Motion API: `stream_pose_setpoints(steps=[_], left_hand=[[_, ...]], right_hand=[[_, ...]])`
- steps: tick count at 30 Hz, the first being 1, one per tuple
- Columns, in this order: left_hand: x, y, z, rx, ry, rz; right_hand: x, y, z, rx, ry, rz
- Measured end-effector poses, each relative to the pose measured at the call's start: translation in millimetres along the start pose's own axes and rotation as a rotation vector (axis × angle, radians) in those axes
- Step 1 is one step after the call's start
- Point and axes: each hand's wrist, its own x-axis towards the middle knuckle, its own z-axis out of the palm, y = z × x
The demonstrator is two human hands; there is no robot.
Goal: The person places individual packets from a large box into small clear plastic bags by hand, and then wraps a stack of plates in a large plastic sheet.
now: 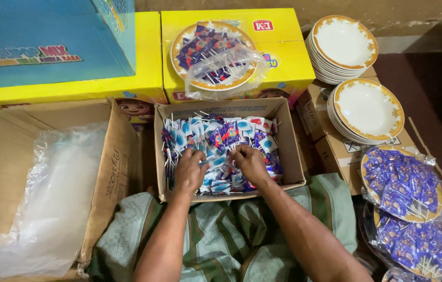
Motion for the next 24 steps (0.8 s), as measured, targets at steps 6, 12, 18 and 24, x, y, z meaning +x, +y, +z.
stream_pose_setpoints(steps=[6, 12, 18, 24], left_hand=[[6.2, -14.2, 10.4, -0.181, 0.137, -0.061], [0.5, 25.1, -18.5, -0.346, -0.020, -0.408], [23.2, -38.2, 40.2, -0.549, 0.090, -0.498], [22.5, -40.7, 42.0, -0.901, 0.258, -0.441]], right_hand=[[-4.6, -4.7, -1.3, 0.016, 0.004, -0.016], [-5.2, -1.6, -0.4, 0.006, 0.000, -0.016], [-2.6, 3.8, 1.2, -0.004, -0.003, -0.020], [-7.5, -5.6, 1.6, 0.034, -0.036, -0.031]])
